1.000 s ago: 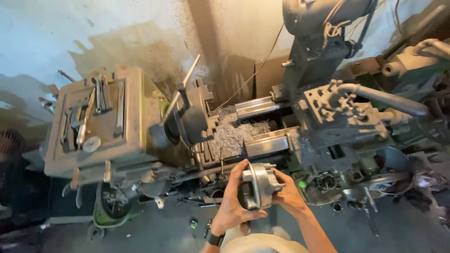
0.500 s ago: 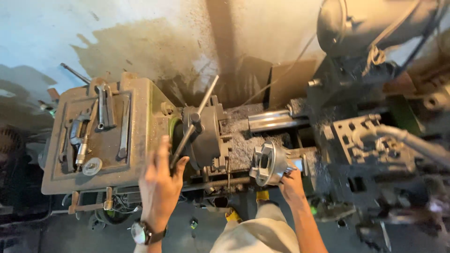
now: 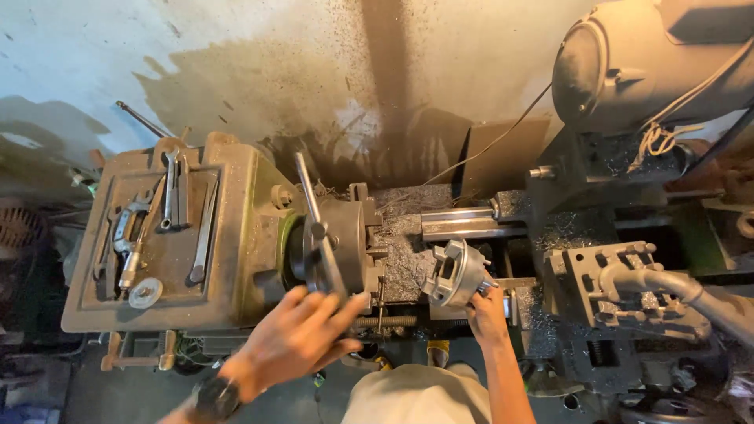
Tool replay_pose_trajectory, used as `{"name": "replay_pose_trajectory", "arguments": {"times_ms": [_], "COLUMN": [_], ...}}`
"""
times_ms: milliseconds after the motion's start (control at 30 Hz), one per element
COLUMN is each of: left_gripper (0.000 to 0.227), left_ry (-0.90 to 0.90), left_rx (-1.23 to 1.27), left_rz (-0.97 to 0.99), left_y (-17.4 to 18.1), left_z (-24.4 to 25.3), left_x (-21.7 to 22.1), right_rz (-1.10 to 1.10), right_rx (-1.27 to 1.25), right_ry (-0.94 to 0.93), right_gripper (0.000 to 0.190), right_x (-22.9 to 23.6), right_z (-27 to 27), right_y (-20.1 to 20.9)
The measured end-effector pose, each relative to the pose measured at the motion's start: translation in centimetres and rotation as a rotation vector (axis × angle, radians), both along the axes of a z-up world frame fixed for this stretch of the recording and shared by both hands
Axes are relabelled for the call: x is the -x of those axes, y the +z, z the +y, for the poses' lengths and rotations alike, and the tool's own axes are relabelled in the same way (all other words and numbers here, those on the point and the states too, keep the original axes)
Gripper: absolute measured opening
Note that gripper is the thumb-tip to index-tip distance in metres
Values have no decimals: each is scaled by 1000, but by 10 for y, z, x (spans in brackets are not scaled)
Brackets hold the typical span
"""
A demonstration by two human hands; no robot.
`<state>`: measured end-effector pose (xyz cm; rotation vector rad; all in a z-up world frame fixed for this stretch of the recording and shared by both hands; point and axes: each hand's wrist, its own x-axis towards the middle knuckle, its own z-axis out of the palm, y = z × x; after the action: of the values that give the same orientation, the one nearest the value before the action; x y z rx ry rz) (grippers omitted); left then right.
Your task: The person operates a metal lathe, adjusting the chuck and tool post while the machine runs. They use a wrench to tighten the chuck and handle metal shavings, then adjust the tool post and tailstock.
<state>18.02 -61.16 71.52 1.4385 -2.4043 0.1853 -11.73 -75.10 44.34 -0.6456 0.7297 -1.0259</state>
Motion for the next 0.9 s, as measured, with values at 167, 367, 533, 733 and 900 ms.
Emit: {"name": "replay_pose_trajectory", "arguments": {"times_ms": [167,367,533,733,900], "left_gripper": [73,78,111,64,116], "left_ry": [14,784,461,297,864], "left_rx": [-149,-313,-745,-74,-731], "left_rz": [-99,-163,-144,-38,-402], "left_y": [74,53,65,62,57], "left_z": [-129,-45,-33,-115,-35], "left_x": [11,-90,33,-48,-12], "right_rz": [60,79,17,-74,-86], "right_rx": [7,-62,-88,-64,-49], "right_ry": [16,-11,21,64,43], "right_gripper": [35,35,16,19,25], "right_x": [8,13,-6,-13,-1], "right_z": [1,7,-6,3,8], "right_y": [-28,-12,-44,-47,-52]}}
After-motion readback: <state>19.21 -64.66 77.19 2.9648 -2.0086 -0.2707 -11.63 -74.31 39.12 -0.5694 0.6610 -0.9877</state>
